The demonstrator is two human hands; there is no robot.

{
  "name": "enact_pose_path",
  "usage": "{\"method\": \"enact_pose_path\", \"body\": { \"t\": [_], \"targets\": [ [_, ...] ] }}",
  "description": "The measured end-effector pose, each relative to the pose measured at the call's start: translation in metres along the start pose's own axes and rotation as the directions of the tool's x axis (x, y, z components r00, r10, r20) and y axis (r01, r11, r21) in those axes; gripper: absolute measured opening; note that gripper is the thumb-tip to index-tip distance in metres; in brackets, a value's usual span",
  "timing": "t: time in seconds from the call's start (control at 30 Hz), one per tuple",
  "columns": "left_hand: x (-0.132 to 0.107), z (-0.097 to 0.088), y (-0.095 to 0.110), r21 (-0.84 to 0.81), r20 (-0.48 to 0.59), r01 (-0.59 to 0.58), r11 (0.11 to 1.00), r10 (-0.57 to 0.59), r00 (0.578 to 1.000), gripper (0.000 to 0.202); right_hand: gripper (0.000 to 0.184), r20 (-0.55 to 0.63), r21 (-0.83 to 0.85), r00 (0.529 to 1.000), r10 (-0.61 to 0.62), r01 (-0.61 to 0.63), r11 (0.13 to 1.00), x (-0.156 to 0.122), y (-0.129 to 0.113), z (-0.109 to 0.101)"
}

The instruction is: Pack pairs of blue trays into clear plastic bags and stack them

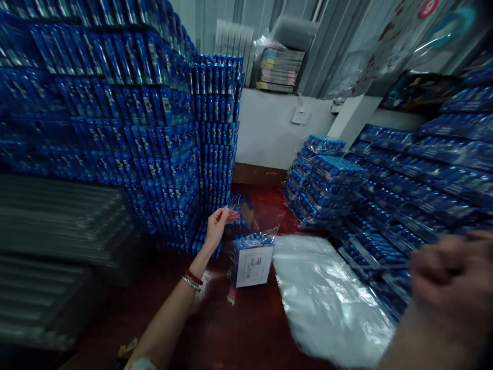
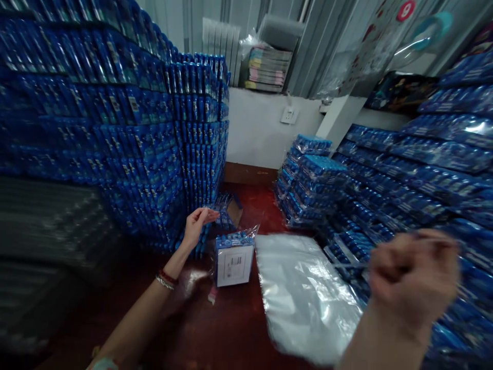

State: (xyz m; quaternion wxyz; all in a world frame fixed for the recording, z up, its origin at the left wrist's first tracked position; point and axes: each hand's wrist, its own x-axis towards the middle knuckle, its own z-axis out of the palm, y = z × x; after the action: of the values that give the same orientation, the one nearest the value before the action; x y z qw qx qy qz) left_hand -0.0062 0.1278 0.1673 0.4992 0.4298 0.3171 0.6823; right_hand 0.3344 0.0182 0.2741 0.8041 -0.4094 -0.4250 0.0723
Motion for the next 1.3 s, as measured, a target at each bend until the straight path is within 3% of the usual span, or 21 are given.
{"method": "enact_pose_path", "body": {
  "t": [0.03,0.07,0.1,0.17,0.23,0.3,0.37,0.5,0.6,0.7,0.77,0.83,0.93,1.0,1.07,1.13,1.2,1.27,1.3],
  "targets": [
    [0.0,0.0,0.0,0.0,0.004,0.003,1.0,-0.003,1.0,0.035,0.022,0.18,-0.111,0.984,-0.001,0.021,0.994,-0.034,0.002,0.004],
    [0.001,0.0,0.0,0.003,0.008,0.007,1.0,-0.007,1.0,0.035,0.031,0.389,-0.238,0.921,0.013,0.087,0.967,-0.068,0.008,0.012],
    [0.002,0.0,0.0,0.008,0.013,0.012,1.0,-0.012,1.0,0.035,0.04,0.569,-0.312,0.822,0.019,0.195,0.93,-0.102,0.017,0.023],
    [0.003,-0.002,-0.001,0.014,0.015,0.02,1.0,-0.02,1.0,0.036,0.062,0.862,-0.342,0.502,0.074,0.468,0.815,-0.156,0.038,0.049],
    [0.005,-0.003,-0.001,0.014,0.02,0.025,1.0,-0.026,0.999,0.037,0.081,0.935,-0.349,0.295,0.196,0.666,0.659,-0.186,0.056,0.074],
    [0.005,-0.005,0.0,0.018,0.034,0.026,0.999,-0.027,0.999,0.037,0.09,0.92,-0.363,0.203,0.335,0.763,0.535,-0.191,0.065,0.097],
    [0.002,-0.006,0.003,0.043,0.066,0.022,0.999,-0.025,0.998,0.038,0.089,0.872,-0.408,0.188,0.453,0.791,0.457,-0.184,0.067,0.116],
    [-0.019,-0.005,0.009,0.19,0.186,-0.055,0.98,0.019,0.982,0.034,0.078,0.806,-0.505,0.242,0.54,0.757,0.414,-0.168,0.066,0.137],
    [-0.049,-0.002,0.001,0.359,0.237,-0.147,0.922,0.062,0.97,0.03,0.071,0.817,-0.547,0.276,0.506,0.646,0.532,-0.164,0.077,0.137],
    [-0.08,-0.002,-0.02,0.41,0.185,-0.157,0.898,0.087,0.979,0.031,0.065,0.861,-0.496,0.339,0.38,0.386,0.778,-0.161,0.097,0.128],
    [-0.093,-0.003,-0.035,0.389,0.171,-0.172,0.905,0.113,0.979,0.03,0.062,0.872,-0.359,0.405,0.274,0.15,0.921,-0.162,0.107,0.118],
    [-0.1,-0.006,-0.044,0.384,0.201,-0.21,0.899,0.141,0.969,0.029,0.054,0.828,-0.225,0.509,0.233,-0.077,0.971,-0.165,0.11,0.107],
    [-0.1,-0.011,-0.046,0.396,0.252,-0.238,0.887,0.144,0.957,0.03,0.038,0.588,-0.073,0.725,0.358,-0.394,0.916,-0.169,0.102,0.094],
    [-0.099,-0.013,-0.042,0.404,0.274,-0.229,0.886,0.122,0.954,0.031,0.026,0.385,0.08,0.784,0.486,-0.553,0.829,-0.161,0.094,0.09],
    [-0.098,-0.014,-0.036,0.41,0.28,-0.202,0.89,0.088,0.956,0.032,0.015,0.278,0.21,0.77,0.574,-0.632,0.746,-0.144,0.089,0.091],
    [-0.097,-0.015,-0.032,0.408,0.285,-0.173,0.896,0.055,0.957,0.031,0.022,0.274,0.197,0.709,0.649,-0.703,0.684,-0.121,0.091,0.096],
    [-0.097,-0.016,-0.029,0.403,0.301,-0.164,0.9,0.039,0.953,0.031,0.035,0.345,0.005,0.585,0.734,-0.783,0.621,-0.099,0.097,0.103],
    [-0.096,-0.016,-0.029,0.402,0.324,-0.178,0.898,0.042,0.945,0.03,0.042,0.405,-0.253,0.452,0.795,-0.78,0.572,-0.086,0.103,0.107],
    [-0.096,-0.017,-0.029,0.406,0.333,-0.189,0.894,0.048,0.942,0.031,0.043,0.427,-0.336,0.418,0.802,-0.75,0.57,-0.083,0.105,0.107]
  ]
}}
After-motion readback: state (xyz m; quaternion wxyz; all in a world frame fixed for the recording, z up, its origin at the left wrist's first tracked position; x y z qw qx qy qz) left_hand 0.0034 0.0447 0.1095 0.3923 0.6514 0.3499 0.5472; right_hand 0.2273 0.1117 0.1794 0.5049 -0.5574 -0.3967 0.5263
